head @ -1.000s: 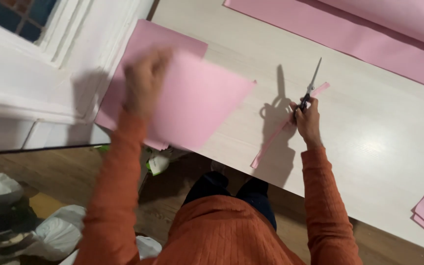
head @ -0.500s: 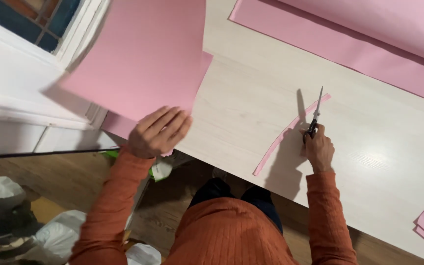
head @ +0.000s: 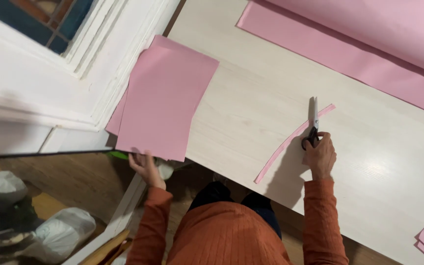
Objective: Cutting a roll of pink material into rectangular sheets using scissors.
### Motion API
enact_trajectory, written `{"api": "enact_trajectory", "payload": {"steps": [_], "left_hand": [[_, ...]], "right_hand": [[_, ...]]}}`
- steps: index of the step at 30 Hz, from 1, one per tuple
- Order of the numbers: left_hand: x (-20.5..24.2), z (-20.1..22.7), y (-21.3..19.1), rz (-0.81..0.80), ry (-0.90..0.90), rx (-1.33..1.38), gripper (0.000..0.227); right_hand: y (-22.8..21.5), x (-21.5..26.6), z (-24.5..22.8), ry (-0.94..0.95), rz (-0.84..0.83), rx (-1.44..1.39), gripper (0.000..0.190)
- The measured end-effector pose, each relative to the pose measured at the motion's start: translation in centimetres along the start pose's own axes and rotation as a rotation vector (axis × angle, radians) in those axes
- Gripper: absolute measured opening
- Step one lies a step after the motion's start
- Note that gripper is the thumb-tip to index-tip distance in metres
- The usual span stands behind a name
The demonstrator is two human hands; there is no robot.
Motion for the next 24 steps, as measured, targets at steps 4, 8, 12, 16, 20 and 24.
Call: {"api": "enact_trajectory", "payload": {"steps": [4, 8, 12, 16, 20, 24], "left_hand": [[-3.9, -0.3, 3.2, -0.096, -0.363, 0.256, 0.108], [-12.2, -6.4, 5.2, -0.044, -0.205, 0.242, 0.059], [-12.0, -3.2, 5.2, 0.057, 0.058, 0.098, 0.061], [-8.1, 1.5, 5.3, 0.107, 0.455, -0.150, 0.041], [-5.1, 2.3, 7.0, 0.044, 0.639, -0.222, 0.044], [-1.8, 1.6, 9.8, 0.196, 0.212, 0.053, 0.083]], "right_hand": [[-0.8, -0.1, -0.2, 0.052, -0.095, -0.028, 0.058], [-3.2, 0.6, -1.7, 0.076, -0.120, -0.195, 0.063], [-6.3, 1.7, -2.3, 0.048, -0.046, -0.319, 0.056], [-3.7, 0.0, 3.2, 0.032, 0.002, -0.435, 0.051], [-3.7, -1.9, 6.6, 0.082, -0.043, -0.595, 0.048], [-3.4, -4.0, 10.8, 0.109, -0.116, -0.697, 0.050]]}}
Point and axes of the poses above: each hand's wrist, its own x-axis away from the middle knuckle, its own y-axis out of the palm, z = x × y, the point moved 2 cm from there along -x, towards the middle knuckle, and after that the axes turned 12 degrees about z, right-handed, at the moved point
